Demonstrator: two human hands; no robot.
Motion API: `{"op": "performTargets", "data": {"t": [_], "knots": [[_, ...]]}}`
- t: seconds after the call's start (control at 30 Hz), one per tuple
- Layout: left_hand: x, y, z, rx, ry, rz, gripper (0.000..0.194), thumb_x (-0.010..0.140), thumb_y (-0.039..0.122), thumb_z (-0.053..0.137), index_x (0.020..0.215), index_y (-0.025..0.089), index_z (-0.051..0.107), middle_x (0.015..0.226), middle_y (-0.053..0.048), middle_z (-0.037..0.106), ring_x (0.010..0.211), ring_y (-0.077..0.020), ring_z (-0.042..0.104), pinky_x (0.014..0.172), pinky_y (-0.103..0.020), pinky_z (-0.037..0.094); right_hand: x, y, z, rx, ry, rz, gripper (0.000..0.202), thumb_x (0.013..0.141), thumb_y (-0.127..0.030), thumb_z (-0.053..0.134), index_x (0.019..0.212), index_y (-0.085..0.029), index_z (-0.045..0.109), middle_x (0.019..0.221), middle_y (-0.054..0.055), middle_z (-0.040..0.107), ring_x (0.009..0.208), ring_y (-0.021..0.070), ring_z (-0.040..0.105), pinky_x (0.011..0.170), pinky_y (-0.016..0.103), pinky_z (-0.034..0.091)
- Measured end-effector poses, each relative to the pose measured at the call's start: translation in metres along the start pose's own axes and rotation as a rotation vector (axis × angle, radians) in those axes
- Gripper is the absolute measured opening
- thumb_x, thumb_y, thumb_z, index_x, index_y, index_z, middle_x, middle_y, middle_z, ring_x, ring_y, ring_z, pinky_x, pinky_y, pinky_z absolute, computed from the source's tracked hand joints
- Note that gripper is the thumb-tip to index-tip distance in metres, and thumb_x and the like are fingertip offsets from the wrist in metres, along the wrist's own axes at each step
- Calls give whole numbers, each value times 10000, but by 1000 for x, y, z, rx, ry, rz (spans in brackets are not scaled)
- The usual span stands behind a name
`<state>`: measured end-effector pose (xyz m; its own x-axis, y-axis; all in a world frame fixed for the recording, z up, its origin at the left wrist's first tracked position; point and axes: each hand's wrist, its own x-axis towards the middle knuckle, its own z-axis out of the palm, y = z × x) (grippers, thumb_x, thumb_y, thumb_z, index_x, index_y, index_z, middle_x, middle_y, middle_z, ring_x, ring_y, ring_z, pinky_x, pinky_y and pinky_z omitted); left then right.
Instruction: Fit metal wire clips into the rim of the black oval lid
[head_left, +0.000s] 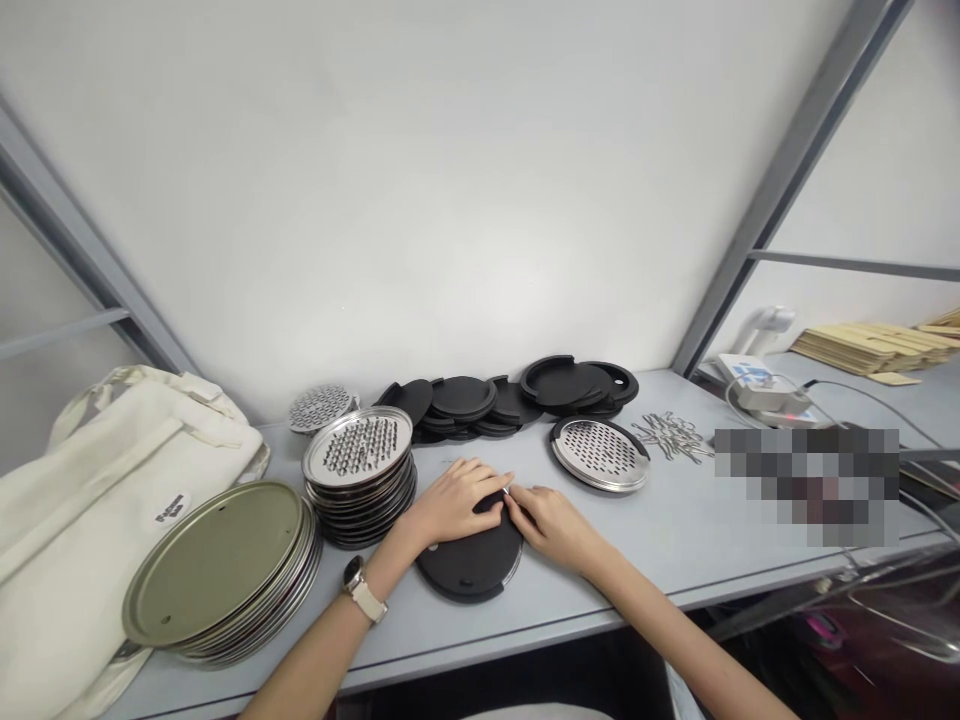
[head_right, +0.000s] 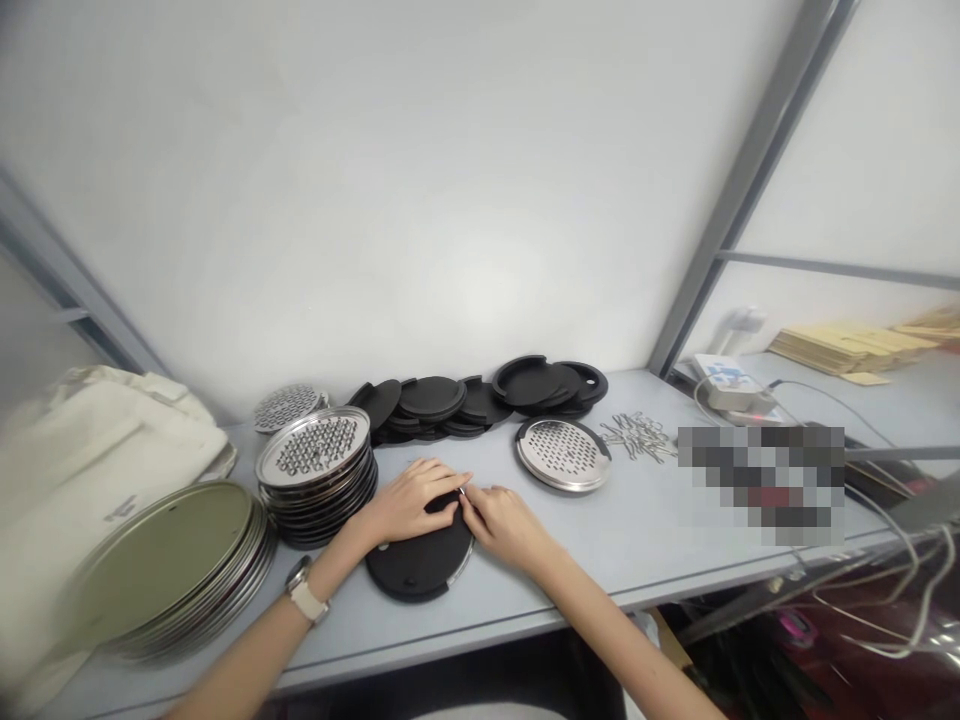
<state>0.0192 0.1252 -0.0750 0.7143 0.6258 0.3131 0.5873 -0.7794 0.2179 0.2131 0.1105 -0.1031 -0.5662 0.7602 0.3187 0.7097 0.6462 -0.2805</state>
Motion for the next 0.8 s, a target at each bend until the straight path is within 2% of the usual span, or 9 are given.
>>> {"op": "performTargets", "data": {"t": [0.17, 0.8], "knots": [[0, -1, 2, 9, 24, -16, 426, 849, 233, 511, 1269, 196, 452, 1053, -59, 581, 1013, -216, 501, 918, -372, 375, -1, 0, 0, -12, 0, -1, 250, 952, -242, 309, 773, -188, 474, 613, 3, 536, 562, 143, 501, 555, 253, 273], [1, -2, 2, -15, -7, -19, 368, 871, 254, 509, 1233, 187, 495, 1049, -43, 586, 1013, -198, 493, 922, -341, 361, -1, 1, 2, -16, -19, 2, 226, 952, -240, 306, 799, -189, 465, 638, 7, 542, 592, 148, 512, 571, 252, 284]]}}
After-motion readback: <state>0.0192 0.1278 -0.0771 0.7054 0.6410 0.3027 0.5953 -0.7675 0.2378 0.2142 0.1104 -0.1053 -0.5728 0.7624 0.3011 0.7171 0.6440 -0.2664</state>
